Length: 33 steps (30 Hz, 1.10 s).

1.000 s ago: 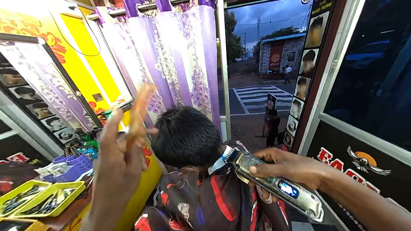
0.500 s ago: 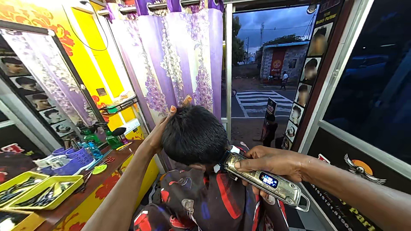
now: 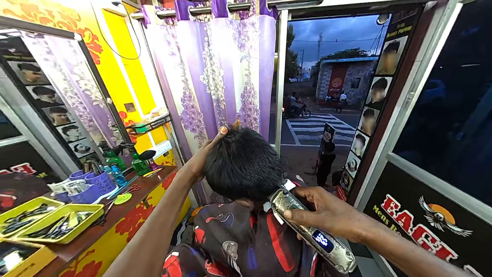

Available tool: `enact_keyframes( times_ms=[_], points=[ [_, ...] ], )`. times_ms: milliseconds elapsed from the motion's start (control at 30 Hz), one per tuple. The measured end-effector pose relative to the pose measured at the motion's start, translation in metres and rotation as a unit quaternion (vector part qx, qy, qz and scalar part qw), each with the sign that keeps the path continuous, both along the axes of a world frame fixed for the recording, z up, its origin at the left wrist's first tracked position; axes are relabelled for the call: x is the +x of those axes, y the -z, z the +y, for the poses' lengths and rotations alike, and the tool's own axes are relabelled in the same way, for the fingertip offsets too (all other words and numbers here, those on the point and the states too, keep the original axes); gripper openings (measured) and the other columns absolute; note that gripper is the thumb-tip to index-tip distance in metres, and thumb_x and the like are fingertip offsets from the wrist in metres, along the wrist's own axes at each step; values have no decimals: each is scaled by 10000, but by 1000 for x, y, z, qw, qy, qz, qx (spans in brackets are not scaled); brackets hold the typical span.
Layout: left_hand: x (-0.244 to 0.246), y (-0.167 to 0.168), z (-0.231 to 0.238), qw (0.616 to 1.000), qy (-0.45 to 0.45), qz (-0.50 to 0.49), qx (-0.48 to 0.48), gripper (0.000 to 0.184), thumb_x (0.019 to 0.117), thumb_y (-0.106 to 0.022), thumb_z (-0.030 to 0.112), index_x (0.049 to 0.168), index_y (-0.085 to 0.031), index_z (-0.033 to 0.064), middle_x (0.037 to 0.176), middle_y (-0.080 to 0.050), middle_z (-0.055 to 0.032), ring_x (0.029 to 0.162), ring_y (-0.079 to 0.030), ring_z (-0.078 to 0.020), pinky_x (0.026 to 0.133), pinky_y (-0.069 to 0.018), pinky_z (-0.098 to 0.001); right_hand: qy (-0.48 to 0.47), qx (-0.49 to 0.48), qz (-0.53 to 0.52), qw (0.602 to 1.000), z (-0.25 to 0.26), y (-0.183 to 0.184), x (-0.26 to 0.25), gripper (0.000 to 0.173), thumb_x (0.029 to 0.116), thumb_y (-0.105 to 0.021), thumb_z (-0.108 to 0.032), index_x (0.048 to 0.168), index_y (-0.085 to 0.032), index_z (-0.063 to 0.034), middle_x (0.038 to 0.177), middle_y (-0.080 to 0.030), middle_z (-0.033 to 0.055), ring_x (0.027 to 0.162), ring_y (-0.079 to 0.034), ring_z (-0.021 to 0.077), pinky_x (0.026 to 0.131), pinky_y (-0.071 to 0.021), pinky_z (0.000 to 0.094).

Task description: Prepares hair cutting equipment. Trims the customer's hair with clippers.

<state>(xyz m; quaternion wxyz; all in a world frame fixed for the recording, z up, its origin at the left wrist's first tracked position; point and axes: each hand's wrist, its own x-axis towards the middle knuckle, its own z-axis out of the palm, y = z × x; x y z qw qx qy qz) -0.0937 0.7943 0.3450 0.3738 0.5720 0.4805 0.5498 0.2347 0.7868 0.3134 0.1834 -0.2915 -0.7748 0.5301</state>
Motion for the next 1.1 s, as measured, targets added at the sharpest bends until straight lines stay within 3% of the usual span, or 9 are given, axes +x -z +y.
enact_keyframes(
  times_ms=[167,333,533,633,733,800,933,1100],
  points=[
    [5,-4,-4,1000,-17,5,-16,552,1052,-329,584,1129,-702,185,989,-740,-5,896,-710,-108,769,-605,-322,-5,69,5,998,-3,-2,-7,445,915,-709,-471,1183,-673,-118,999,-736,35,854,-736,164,770,-642,365],
    [-1,-1,1,1000,25,2,-1,536,1048,-365,583,1194,-704,194,1064,-740,-2,969,-706,-115,835,-602,-332,13,122,-4,992,-9,-5,-15,460,904,-698,-529,1185,-681,-165,1000,-744,-8,872,-730,116,787,-628,334],
    [-5,1,3,1000,20,18,-11,592,1011,-384,651,1166,-717,188,1040,-743,-10,954,-712,-128,821,-605,-350,39,189,-27,981,-17,-9,-31,462,887,-688,-599,1134,-681,-209,986,-744,-63,891,-717,61,784,-615,300],
    [-5,1,3,999,27,21,-2,576,1020,-380,637,1166,-719,195,1046,-743,2,960,-707,-112,826,-601,-331,69,283,-26,956,-24,-7,-38,460,889,-672,-625,1123,-674,-229,958,-731,-94,856,-700,22,746,-602,274],
    [-5,-1,2,999,22,24,-13,571,1019,-377,638,1171,-708,198,1047,-742,4,965,-708,-114,834,-600,-336,78,408,-19,910,-34,2,-36,494,912,-674,-580,1191,-660,-173,935,-720,-58,826,-694,35,710,-608,290],
    [-5,-2,1,999,22,33,-25,596,1006,-371,668,1201,-692,206,1070,-735,1,989,-701,-124,851,-594,-358,84,346,-65,932,-42,6,-25,510,910,-664,-589,1205,-669,-173,957,-730,-44,843,-701,59,733,-607,323],
    [-6,-1,1,998,17,45,-30,624,997,-349,694,1241,-670,217,1107,-725,2,1026,-690,-132,879,-584,-383,97,99,-99,985,-35,13,-8,528,892,-678,-584,1212,-681,-164,1038,-747,-18,937,-725,106,845,-612,353],
    [-8,-1,5,998,19,54,-27,637,987,-356,706,1258,-671,223,1129,-725,2,1045,-689,-136,899,-578,-399,126,76,-93,985,-34,11,-15,518,888,-680,-582,1192,-686,-163,1006,-748,-10,903,-728,114,819,-614,352]
  ],
)
